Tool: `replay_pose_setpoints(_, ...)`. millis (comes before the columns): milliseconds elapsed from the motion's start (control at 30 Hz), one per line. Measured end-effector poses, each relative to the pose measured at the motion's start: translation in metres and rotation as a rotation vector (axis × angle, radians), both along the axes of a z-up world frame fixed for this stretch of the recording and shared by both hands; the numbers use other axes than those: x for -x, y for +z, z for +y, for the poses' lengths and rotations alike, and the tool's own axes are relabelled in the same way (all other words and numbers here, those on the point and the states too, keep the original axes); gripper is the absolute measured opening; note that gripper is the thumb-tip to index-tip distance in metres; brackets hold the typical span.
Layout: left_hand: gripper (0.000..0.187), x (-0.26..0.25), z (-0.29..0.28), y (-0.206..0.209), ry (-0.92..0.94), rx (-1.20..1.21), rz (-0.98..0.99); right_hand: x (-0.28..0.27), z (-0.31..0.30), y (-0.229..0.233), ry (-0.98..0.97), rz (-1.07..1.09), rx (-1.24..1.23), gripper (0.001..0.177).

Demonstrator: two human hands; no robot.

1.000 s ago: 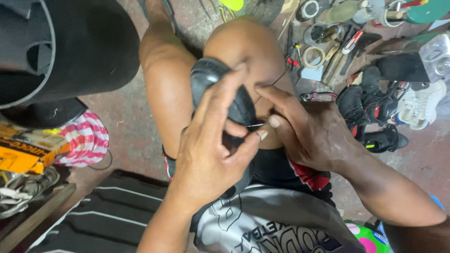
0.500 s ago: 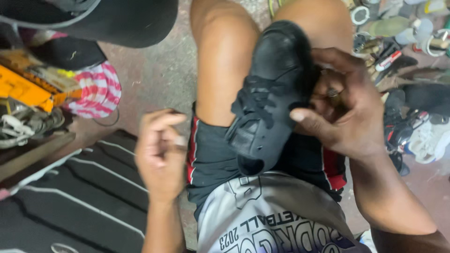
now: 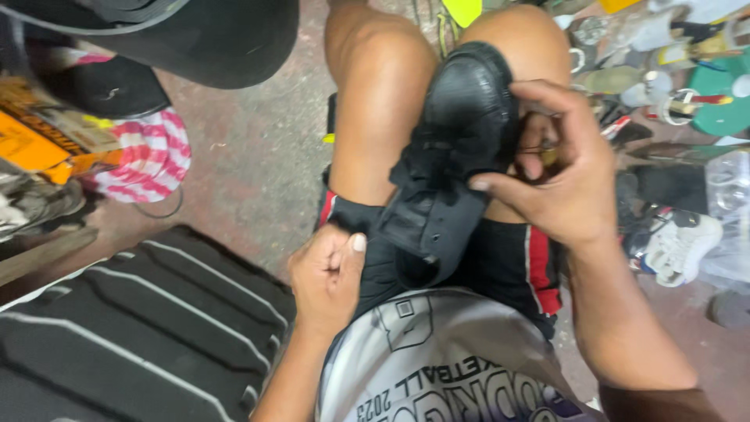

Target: The person is repairing a black shoe by sewing the sole to the upper. They use a needle and thread, repeatedly pushing the needle through the shoe material and pulling the thread tight. The shoe is held on their lap during the process.

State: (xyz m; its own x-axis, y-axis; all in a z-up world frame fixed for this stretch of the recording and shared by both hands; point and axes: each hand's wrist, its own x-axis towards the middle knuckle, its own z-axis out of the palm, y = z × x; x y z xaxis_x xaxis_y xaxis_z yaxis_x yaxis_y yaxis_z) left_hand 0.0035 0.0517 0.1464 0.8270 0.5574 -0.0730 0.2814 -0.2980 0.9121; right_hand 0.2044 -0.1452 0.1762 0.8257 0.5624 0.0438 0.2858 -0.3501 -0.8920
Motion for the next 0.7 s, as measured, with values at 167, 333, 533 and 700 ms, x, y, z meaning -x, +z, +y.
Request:
replay_pose_setpoints(167, 0.046, 0.039, -0.007, -0.039, 0.171, 0.294, 0.087, 0.005, 0.007, 0.005, -0.061, 0.07, 0.07, 0.085)
replay_pose_setpoints(333, 0.049, 0.123, 0.029, -0.086, 0.425, 0.345, 0.294, -0.003, 0.014, 0.012, -0.138, 0.292, 0.046, 0.083)
replay_pose_setpoints(533, 0.025, 0.116, 0.021, -0.069, 0.274, 0.094, 0.349, 0.0, 0.008, 0.012, -0.037, 0.12, 0.08, 0.08)
replay_pose_setpoints(700, 0.012, 0.054, 0.0, 0.004, 0.108, -0.318, 0.15, -0.003, 0.012, 0.016, -0.044, 0.139, 0.102, 0.082)
